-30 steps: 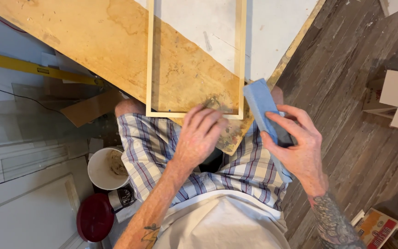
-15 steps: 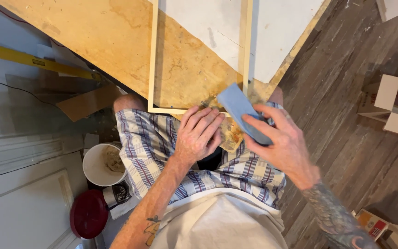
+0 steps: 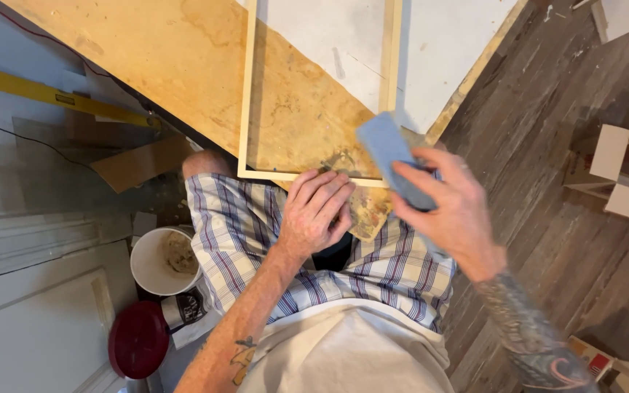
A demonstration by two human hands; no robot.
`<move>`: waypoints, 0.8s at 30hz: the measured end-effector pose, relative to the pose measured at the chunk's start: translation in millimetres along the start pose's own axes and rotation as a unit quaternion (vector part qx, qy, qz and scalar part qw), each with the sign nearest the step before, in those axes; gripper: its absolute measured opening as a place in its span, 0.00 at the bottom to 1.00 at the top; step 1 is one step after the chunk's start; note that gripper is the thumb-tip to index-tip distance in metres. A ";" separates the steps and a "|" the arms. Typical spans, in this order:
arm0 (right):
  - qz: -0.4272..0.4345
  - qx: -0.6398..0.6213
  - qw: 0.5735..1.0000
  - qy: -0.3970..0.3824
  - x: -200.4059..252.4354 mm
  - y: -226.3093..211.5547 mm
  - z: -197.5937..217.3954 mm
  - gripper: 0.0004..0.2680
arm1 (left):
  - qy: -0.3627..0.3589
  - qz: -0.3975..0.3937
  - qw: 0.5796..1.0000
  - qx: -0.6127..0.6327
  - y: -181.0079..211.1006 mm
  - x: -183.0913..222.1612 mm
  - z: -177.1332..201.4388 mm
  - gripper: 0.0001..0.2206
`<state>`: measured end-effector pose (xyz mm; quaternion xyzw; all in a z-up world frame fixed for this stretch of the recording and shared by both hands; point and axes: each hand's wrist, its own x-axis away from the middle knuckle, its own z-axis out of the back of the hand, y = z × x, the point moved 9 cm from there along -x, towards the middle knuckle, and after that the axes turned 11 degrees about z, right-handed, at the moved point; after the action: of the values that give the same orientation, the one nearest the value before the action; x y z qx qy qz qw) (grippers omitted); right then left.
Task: Sanding the edges and surfaces of a small wooden frame using a manual sanding block on a workbench.
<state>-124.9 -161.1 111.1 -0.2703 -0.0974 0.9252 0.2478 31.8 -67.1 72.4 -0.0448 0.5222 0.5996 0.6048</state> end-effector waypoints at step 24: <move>0.006 -0.006 1.000 -0.023 -0.9 -9.8 11.5 0.12 | 0.013 0.000 1.000 0.005 0.1 -4.3 3.8 0.11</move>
<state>-126.6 -153.7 124.2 -0.2512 -0.1070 0.9319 0.2386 35.1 -67.4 77.2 -0.0497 0.5326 0.5964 0.5984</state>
